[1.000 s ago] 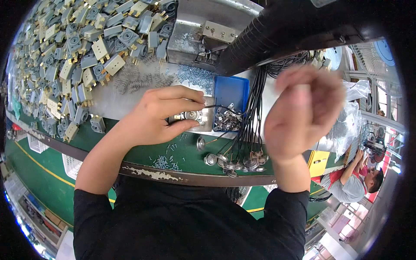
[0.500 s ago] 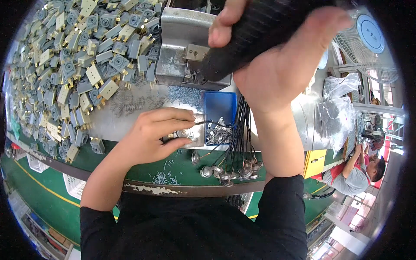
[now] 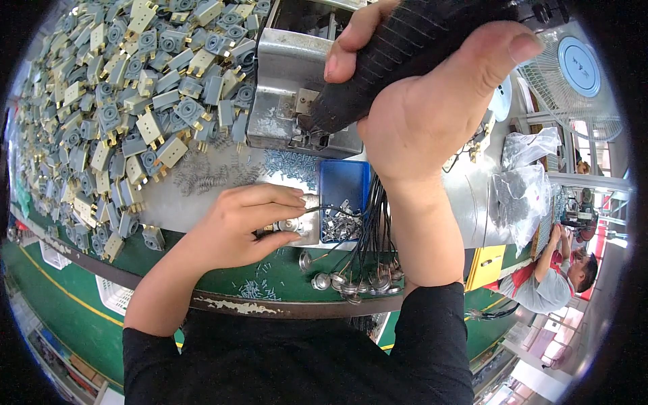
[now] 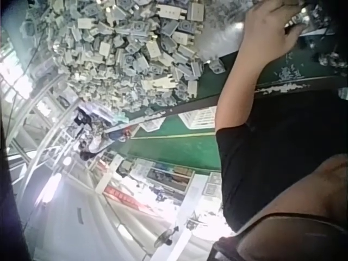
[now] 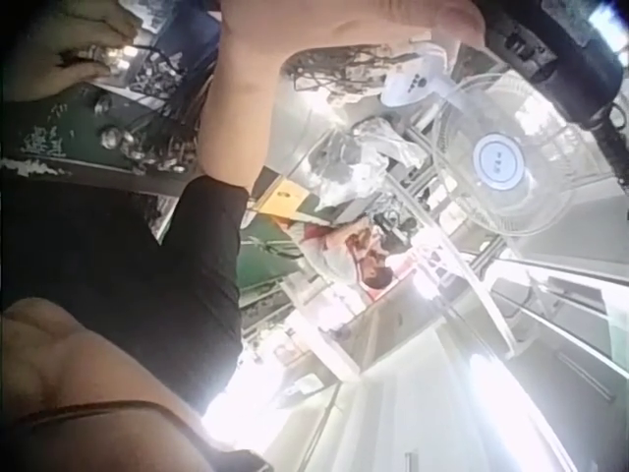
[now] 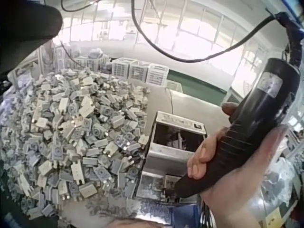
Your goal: Assembling and inspecting small electronic or mechanical switches at a factory workbench using an electric screwdriver.
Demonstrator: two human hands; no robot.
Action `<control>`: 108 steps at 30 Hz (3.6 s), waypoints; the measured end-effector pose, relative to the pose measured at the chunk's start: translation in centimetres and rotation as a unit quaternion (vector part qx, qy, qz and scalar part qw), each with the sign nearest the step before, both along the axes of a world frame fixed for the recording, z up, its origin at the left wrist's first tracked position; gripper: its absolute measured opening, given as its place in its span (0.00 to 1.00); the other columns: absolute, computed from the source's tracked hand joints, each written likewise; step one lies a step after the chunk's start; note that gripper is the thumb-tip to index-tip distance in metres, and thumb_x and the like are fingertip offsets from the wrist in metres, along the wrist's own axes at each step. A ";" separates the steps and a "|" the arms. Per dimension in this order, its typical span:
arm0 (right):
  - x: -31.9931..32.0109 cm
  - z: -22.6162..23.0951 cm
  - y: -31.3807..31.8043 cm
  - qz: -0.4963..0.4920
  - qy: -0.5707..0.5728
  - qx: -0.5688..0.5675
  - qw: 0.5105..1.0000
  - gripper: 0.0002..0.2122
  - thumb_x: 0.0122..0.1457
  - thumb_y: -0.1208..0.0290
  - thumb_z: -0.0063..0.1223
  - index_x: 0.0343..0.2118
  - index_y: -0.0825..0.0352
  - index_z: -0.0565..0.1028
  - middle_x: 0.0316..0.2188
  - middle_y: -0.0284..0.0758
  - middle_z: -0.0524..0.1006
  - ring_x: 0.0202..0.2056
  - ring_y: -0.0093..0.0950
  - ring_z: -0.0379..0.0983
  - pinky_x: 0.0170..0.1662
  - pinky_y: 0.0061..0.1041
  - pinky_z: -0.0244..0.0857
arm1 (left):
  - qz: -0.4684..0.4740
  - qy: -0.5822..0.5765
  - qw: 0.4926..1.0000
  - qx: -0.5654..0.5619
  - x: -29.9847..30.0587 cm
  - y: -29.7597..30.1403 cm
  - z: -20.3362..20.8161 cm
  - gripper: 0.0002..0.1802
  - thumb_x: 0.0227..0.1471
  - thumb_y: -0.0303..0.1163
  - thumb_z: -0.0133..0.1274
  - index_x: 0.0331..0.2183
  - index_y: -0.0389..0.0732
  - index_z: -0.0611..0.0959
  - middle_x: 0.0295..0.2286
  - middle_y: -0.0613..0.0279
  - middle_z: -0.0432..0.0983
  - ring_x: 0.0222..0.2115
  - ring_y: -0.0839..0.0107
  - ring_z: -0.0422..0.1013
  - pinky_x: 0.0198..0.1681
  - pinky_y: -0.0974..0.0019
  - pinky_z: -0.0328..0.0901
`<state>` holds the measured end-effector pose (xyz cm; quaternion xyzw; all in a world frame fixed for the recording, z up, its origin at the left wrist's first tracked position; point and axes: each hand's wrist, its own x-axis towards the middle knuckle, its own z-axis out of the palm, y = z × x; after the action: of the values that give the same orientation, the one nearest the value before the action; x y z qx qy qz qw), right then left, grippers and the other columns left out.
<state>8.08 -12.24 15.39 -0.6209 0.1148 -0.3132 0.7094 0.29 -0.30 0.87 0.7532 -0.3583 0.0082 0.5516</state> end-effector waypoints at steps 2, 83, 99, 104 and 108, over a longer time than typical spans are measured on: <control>0.3 -0.3 -0.6 -0.001 0.002 0.002 1.000 0.43 0.66 0.25 0.24 0.56 0.69 0.64 0.16 0.32 0.66 0.11 0.23 0.62 0.16 0.25 0.62 | 0.002 -0.002 1.000 -0.001 0.1 0.0 0.0 0.15 0.48 0.29 0.69 0.40 0.38 0.86 0.41 0.59 0.83 0.44 0.58 0.81 0.45 0.57 0.77; 2.2 -3.2 -8.5 0.292 -0.151 -0.055 0.943 0.53 0.51 0.14 0.34 0.62 0.65 0.63 0.26 0.34 0.71 0.23 0.28 0.67 0.31 0.34 0.65 | 0.002 0.037 0.999 0.005 -0.4 0.1 0.2 0.16 0.47 0.27 0.70 0.39 0.35 0.87 0.41 0.54 0.84 0.45 0.57 0.82 0.48 0.59 0.76; 2.3 -4.1 -8.4 0.355 -0.175 -0.008 0.918 0.50 0.54 0.16 0.33 0.58 0.64 0.63 0.27 0.35 0.70 0.24 0.29 0.67 0.31 0.35 0.64 | 0.002 0.038 0.999 -0.003 -0.4 0.2 0.0 0.16 0.46 0.27 0.70 0.40 0.35 0.87 0.41 0.55 0.84 0.45 0.58 0.82 0.48 0.58 0.77; 0.8 -3.0 -6.6 0.310 -0.117 -0.074 0.941 0.50 0.54 0.16 0.33 0.59 0.64 0.63 0.28 0.35 0.70 0.24 0.29 0.67 0.31 0.35 0.64 | -0.001 0.044 0.999 0.019 -0.5 0.3 0.2 0.17 0.47 0.29 0.69 0.40 0.36 0.87 0.43 0.55 0.83 0.45 0.57 0.81 0.48 0.57 0.76; -1.2 -2.1 -6.1 0.361 -0.047 -0.060 0.929 0.52 0.55 0.17 0.36 0.66 0.66 0.60 0.28 0.32 0.70 0.24 0.26 0.68 0.30 0.30 0.62 | 0.019 0.046 0.999 0.007 -0.6 0.8 -0.1 0.18 0.47 0.30 0.69 0.41 0.36 0.87 0.44 0.54 0.83 0.45 0.56 0.81 0.47 0.57 0.76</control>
<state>6.84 -18.35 13.28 -0.6464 -0.1699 -0.0710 0.7405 -0.34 0.46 0.72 0.7633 -0.3178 -0.0184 0.5622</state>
